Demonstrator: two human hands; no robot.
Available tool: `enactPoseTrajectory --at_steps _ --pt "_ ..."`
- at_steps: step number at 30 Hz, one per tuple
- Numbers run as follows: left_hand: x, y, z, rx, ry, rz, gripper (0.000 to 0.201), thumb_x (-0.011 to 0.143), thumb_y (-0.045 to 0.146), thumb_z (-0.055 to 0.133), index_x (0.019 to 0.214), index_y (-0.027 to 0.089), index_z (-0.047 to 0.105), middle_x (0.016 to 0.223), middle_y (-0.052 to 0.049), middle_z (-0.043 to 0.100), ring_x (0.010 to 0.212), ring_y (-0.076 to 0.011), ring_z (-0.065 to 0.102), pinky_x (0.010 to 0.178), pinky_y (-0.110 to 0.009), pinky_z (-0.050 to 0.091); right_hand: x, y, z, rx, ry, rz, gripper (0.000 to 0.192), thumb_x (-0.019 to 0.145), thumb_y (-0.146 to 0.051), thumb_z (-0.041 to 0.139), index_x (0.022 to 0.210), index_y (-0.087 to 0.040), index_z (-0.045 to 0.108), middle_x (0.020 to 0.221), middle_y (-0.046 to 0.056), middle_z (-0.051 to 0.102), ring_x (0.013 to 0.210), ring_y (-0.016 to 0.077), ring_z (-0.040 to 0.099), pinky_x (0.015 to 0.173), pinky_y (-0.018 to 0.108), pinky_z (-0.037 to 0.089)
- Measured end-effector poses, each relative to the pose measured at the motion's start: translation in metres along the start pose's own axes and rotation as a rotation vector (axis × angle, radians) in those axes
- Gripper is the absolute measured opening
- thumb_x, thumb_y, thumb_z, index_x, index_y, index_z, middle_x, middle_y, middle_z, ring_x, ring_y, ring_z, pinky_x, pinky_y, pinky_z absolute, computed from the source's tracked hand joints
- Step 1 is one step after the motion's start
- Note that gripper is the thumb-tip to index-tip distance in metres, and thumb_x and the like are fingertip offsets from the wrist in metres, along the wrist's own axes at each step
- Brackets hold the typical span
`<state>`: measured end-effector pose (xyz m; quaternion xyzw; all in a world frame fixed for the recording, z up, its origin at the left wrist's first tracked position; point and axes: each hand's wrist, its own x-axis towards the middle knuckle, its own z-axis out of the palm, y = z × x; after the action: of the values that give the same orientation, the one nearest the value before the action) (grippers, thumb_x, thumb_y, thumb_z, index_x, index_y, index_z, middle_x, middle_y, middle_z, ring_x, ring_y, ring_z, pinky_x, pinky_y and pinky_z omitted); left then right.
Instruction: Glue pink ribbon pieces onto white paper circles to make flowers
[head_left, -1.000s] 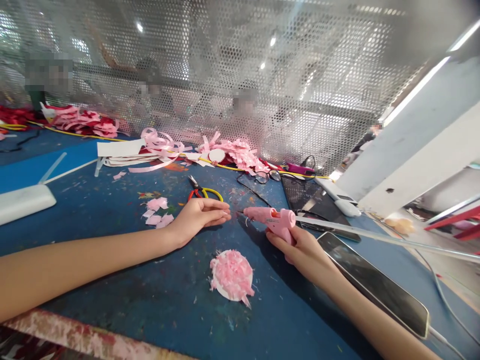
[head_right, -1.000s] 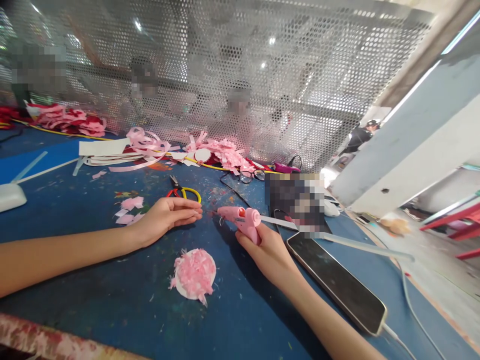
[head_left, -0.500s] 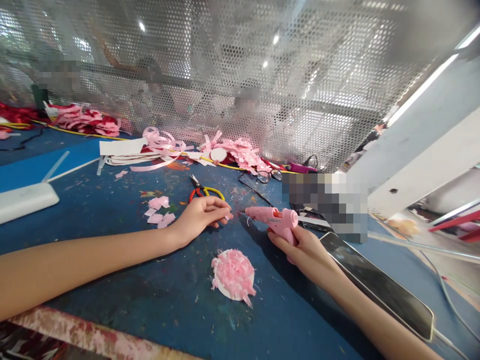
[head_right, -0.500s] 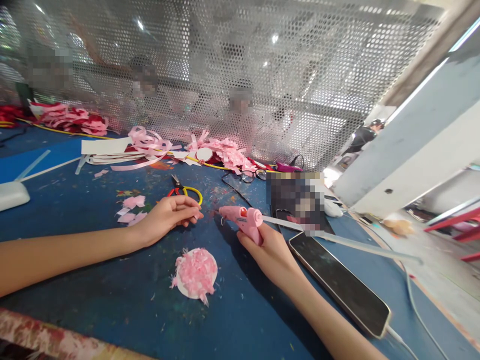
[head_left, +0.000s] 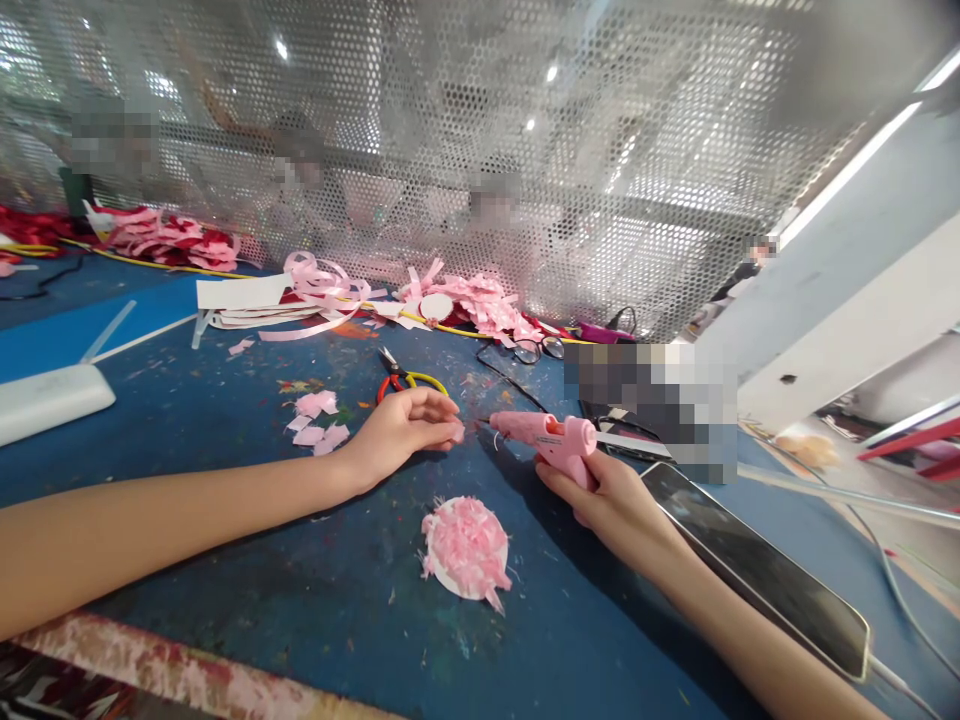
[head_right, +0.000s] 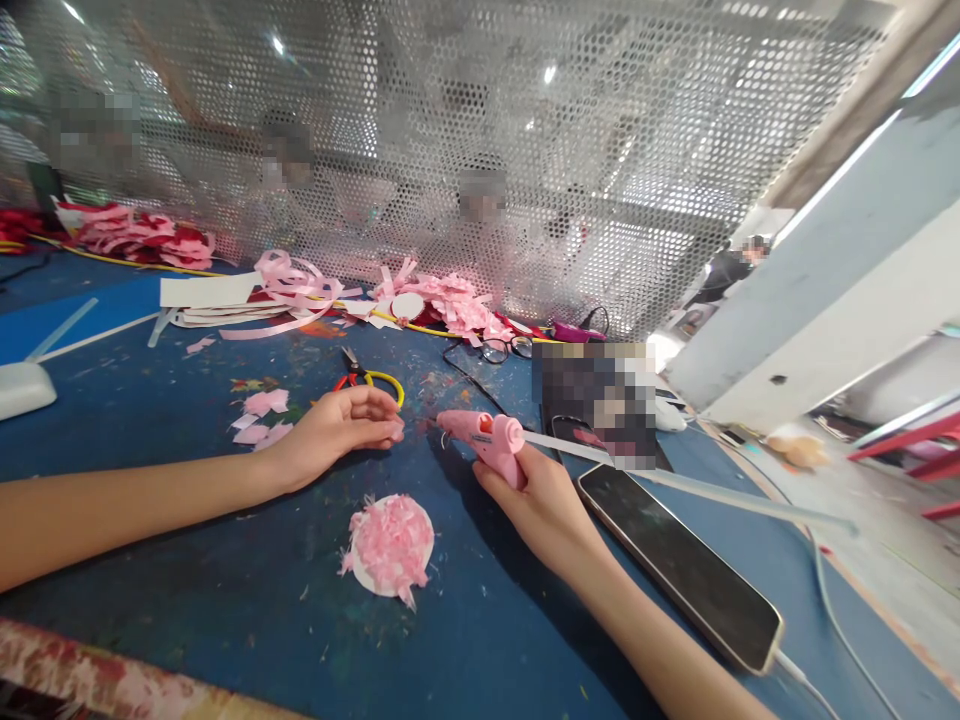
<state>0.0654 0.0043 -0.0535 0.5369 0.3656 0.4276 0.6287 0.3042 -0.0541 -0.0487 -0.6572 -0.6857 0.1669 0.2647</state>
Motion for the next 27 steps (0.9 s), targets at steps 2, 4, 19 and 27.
enactPoseTrajectory --at_steps 2,4,19,27 --pt "0.000 -0.001 -0.001 0.001 0.005 0.004 0.027 0.069 0.019 0.075 0.090 0.016 0.058 0.080 -0.001 0.066 0.075 -0.0121 0.065 0.073 -0.027 0.055 -0.001 0.000 0.000 -0.002 0.033 -0.028 0.035 0.080 -0.051 0.052 0.080 -0.017 0.062 0.060 0.000 0.054 0.055 0.0154 0.048 0.052 0.028 0.039" --pt "-0.001 -0.001 -0.002 0.010 0.011 0.009 0.029 0.070 0.020 0.073 0.093 0.017 0.055 0.081 -0.001 0.067 0.076 -0.0129 0.066 0.073 -0.027 0.054 -0.004 -0.002 0.000 0.002 0.066 -0.065 0.037 0.081 -0.051 0.050 0.086 -0.017 0.063 0.066 0.002 0.058 0.058 0.0172 0.050 0.055 0.029 0.040" --pt "-0.003 0.001 -0.004 0.102 0.051 0.076 0.049 0.066 0.020 0.077 0.104 0.020 0.048 0.079 -0.002 0.073 0.073 -0.0161 0.069 0.072 -0.029 0.053 -0.019 -0.011 -0.001 -0.158 0.178 -0.665 0.015 0.090 -0.031 0.051 0.077 -0.023 0.053 0.066 0.000 0.053 0.062 0.0139 0.049 0.057 0.027 0.041" --pt "-0.005 0.002 -0.001 0.091 0.044 0.081 0.045 0.068 0.019 0.074 0.103 0.020 0.046 0.074 0.000 0.070 0.071 -0.0173 0.070 0.070 -0.030 0.056 -0.022 -0.006 0.002 -0.266 0.124 -0.644 0.023 0.094 -0.038 0.049 0.097 -0.018 0.060 0.095 0.003 0.061 0.077 0.0116 0.057 0.069 0.029 0.051"
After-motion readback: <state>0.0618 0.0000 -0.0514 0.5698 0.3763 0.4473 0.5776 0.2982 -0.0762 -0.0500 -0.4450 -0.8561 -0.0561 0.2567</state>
